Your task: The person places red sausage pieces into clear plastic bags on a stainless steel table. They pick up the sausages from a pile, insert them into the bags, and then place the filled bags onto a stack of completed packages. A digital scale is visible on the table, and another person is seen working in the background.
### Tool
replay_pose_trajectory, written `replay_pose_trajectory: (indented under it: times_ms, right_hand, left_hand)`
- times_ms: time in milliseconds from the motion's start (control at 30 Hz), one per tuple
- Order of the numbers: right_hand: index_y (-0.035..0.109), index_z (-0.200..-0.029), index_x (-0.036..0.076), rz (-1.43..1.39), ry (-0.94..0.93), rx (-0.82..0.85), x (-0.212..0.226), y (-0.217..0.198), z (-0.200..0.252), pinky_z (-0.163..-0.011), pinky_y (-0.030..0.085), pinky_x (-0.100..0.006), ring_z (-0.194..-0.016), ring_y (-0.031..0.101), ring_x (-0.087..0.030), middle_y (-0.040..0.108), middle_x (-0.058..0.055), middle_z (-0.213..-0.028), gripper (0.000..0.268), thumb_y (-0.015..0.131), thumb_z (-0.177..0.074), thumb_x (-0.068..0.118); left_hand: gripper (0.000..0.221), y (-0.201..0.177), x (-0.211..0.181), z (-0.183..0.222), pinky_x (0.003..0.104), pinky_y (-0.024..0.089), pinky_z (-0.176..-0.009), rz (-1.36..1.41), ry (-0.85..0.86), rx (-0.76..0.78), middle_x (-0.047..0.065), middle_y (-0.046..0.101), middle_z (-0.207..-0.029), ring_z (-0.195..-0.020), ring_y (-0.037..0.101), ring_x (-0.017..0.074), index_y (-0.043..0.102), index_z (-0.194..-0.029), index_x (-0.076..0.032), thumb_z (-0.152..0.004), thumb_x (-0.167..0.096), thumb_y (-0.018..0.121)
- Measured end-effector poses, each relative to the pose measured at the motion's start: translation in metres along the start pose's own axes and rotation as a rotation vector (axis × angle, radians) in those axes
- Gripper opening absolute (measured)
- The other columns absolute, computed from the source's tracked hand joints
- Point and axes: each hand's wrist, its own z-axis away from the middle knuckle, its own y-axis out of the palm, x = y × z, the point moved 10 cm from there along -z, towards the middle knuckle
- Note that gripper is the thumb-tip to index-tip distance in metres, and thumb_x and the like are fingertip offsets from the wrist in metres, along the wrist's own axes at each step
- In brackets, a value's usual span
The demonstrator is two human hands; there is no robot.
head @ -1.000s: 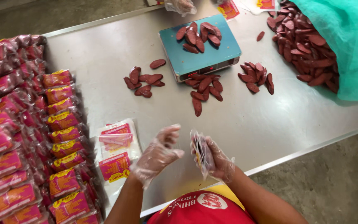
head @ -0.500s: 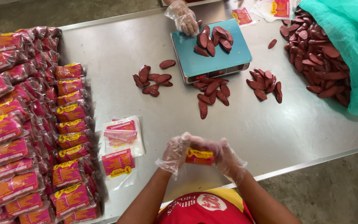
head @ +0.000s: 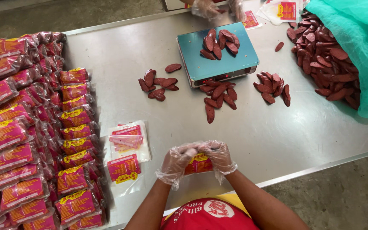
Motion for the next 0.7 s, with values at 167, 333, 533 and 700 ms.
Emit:
replay_pose_trajectory:
  times_ms: [167, 333, 533, 700]
  right_hand:
    - [0.080, -0.098, 0.008, 0.214, -0.242, 0.240, 0.039, 0.014, 0.023, -0.081, 0.063, -0.035, -0.088, 0.075, -0.015, 0.079, -0.005, -0.094, 0.021, 0.067, -0.104, 0.024]
    - [0.077, -0.102, 0.034, 1.180, -0.812, 0.144, 0.043, 0.031, 0.086, -0.092, 0.050, -0.047, -0.089, 0.073, -0.016, 0.078, 0.003, -0.094, 0.012, 0.071, -0.093, 0.031]
    - [0.076, -0.113, 0.033, 1.188, -0.669, 0.236, -0.018, 0.003, 0.087, -0.057, 0.052, -0.026, -0.062, 0.062, -0.013, 0.071, -0.001, -0.080, 0.021, 0.072, -0.096, 0.021]
    - [0.070, -0.099, 0.007, 0.611, 0.114, -0.127, -0.067, -0.062, 0.056, -0.061, 0.059, -0.023, -0.069, 0.066, -0.007, 0.073, 0.000, -0.082, 0.011, 0.070, -0.099, 0.018]
  left_hand:
    - [0.023, 0.002, -0.017, 0.008, 0.036, 0.058, -0.088, -0.718, 0.338, 0.084, 0.007, 0.081, -0.105, -0.094, 0.074, 0.0208, 0.080, -0.111, -0.010, -0.091, -0.019, 0.073]
    - [0.027, -0.008, 0.016, 0.051, 0.041, 0.057, -0.088, -1.155, 0.724, 0.194, 0.008, 0.077, -0.097, -0.091, 0.073, 0.0242, 0.080, -0.109, -0.014, -0.082, -0.013, 0.076]
    - [0.029, -0.062, 0.159, 0.025, 0.043, 0.055, -0.064, -0.196, -0.161, 0.030, 0.016, 0.074, -0.084, -0.074, 0.066, 0.0258, 0.075, -0.091, 0.003, -0.096, -0.026, 0.073]
    - [0.045, -0.091, 0.172, -0.005, 0.041, 0.055, -0.073, -0.638, -0.479, -0.146, 0.015, 0.072, -0.083, -0.074, 0.064, 0.0238, 0.075, -0.092, -0.001, -0.099, -0.044, 0.064]
